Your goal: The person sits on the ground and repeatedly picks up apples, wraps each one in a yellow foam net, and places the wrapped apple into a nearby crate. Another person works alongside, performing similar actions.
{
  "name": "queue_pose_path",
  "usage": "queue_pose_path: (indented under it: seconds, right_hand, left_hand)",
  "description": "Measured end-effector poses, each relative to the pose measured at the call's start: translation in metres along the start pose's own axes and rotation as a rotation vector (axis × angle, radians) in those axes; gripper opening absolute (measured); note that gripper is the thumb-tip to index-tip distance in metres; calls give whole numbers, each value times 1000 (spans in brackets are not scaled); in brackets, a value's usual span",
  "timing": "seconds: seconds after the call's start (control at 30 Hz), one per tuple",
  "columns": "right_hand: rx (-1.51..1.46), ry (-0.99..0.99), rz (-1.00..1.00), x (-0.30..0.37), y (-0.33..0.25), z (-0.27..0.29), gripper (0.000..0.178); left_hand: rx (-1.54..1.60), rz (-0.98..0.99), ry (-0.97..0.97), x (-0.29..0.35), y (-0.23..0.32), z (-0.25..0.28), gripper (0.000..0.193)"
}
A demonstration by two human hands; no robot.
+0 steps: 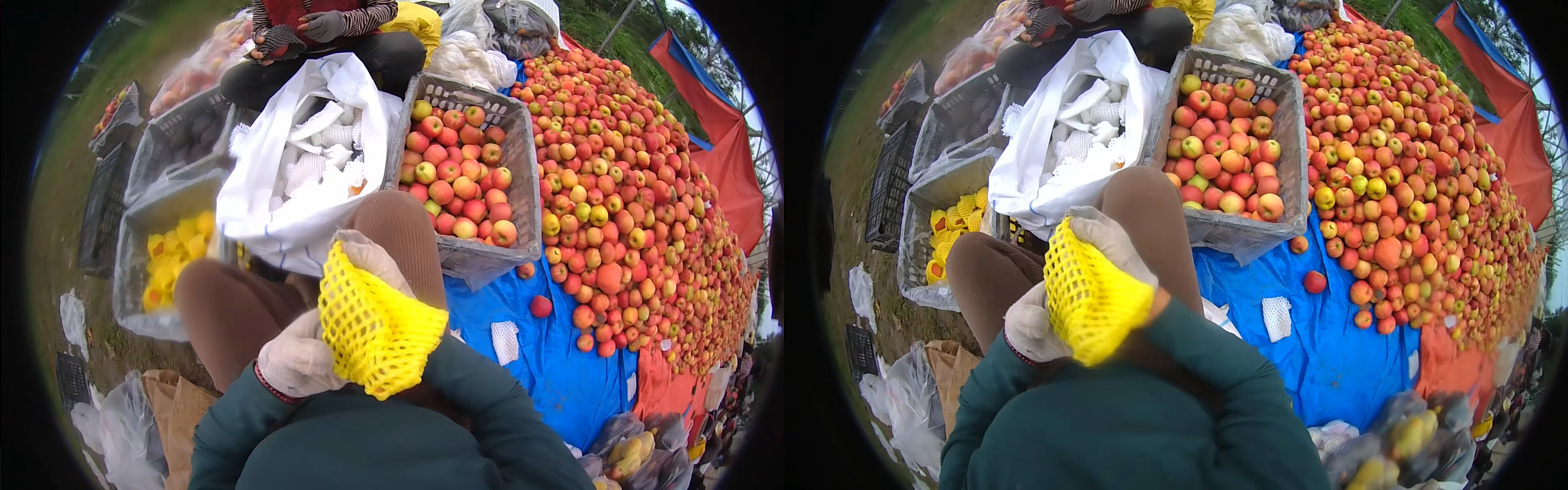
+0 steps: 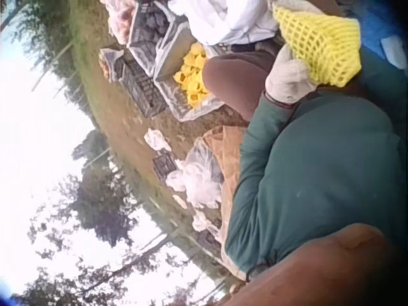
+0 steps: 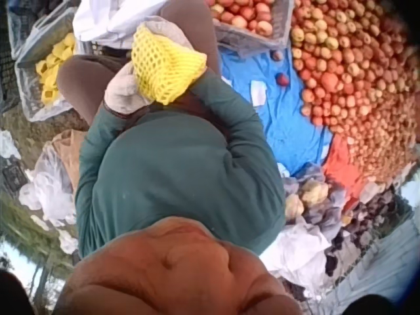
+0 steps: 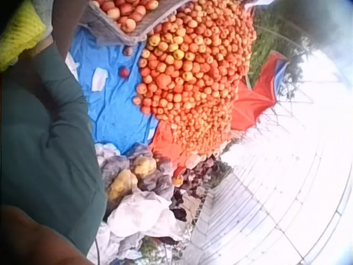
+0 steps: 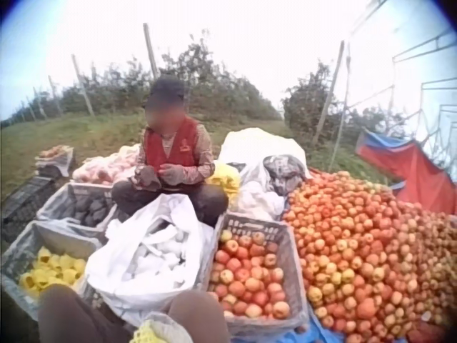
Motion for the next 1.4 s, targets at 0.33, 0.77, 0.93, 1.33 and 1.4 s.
queue_pose_path:
  seconds: [0.33, 0.77, 0.93, 1.33, 1.4]
  right_hand:
    - [-348, -652, -48, -28, 28, 40, 35]
    - [2480, 1032, -198, 27, -268, 214, 34]
    - [2625, 1034, -547, 34, -252, 259, 30]
    - [1169, 560, 403, 47, -196, 79, 54]
    - [1163, 368, 414, 36, -156, 35, 55]
  left_hand:
    - [-418, -495, 98, -13, 37, -8, 68]
    - [-464, -434, 367, -68, 67, 40, 53]
    - [-539, -450, 481, -59, 85, 75, 48]
    - [-657, -596, 317, -38, 80, 58, 49]
    - [-874, -527, 319, -33, 77, 48, 49]
Point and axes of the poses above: each hand's wrist, its own x-axis away from the middle knuckle, its own z-axis out of the back of the hand, y = z × x, the point moved 4 cm from there along -x, towards the middle knuckle, and after that the axes turned 11 degrees about -z, right-handed, at the moved point
